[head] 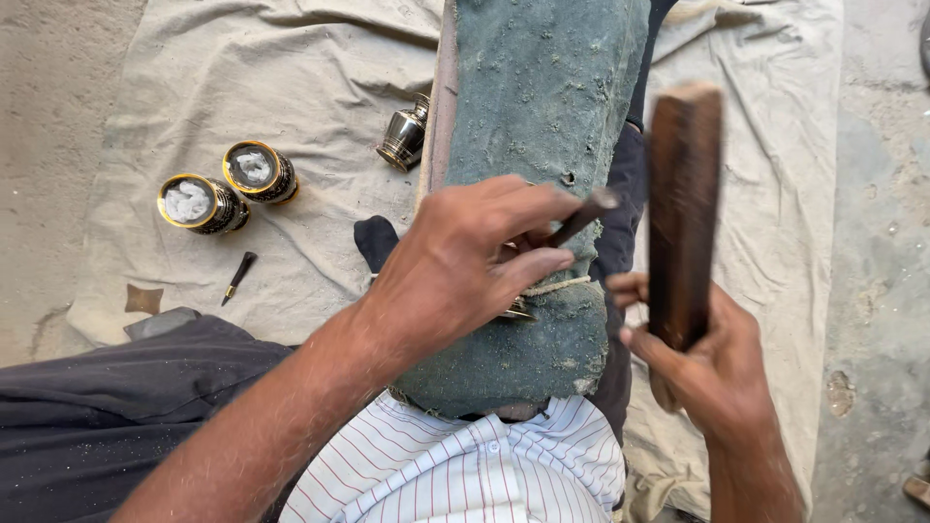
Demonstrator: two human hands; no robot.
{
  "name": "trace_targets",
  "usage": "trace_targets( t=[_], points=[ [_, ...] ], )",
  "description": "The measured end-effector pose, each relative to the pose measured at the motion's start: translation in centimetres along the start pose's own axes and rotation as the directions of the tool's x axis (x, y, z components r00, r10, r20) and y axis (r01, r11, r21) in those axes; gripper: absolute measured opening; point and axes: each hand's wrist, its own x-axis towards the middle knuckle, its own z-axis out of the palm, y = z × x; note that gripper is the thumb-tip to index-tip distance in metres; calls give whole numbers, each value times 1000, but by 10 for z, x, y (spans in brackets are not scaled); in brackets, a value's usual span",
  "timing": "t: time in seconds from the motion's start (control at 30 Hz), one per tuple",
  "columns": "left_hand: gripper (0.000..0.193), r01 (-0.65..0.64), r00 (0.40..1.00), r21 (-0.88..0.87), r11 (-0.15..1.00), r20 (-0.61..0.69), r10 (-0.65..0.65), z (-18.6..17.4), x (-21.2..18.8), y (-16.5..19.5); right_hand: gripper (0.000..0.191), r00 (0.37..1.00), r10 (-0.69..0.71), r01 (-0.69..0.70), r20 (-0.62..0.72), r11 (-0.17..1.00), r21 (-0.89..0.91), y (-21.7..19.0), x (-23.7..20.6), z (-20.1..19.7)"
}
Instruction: The person sits on the ground with a padded cushion on their lap, holding a small punch against a brass pot and striking it with a wooden mallet to emboss decorative patterns into the metal, repositioning the punch and rotating the pot as they work.
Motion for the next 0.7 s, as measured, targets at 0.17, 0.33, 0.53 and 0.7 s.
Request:
trace_targets(
  t=[0.17, 0.33, 0.53, 0.7],
  points=[
    [40, -33, 981, 78, 996, 191, 18, 5, 31, -2, 30, 963, 167, -165, -213, 986, 30, 21, -33, -7],
    [45, -52, 968, 146, 988, 251, 14, 9, 42, 2, 27, 943, 45, -30, -331, 998, 51, 46, -42, -15],
    [48, -128, 938, 275, 953, 346, 27, 12, 49, 9, 32, 926, -73, 73, -371, 997, -14, 44, -35, -16],
    [46, -189, 916, 233, 954, 391, 85, 9, 53, 11, 34, 917, -127, 79, -379, 987, -138, 22, -32, -18]
  ],
)
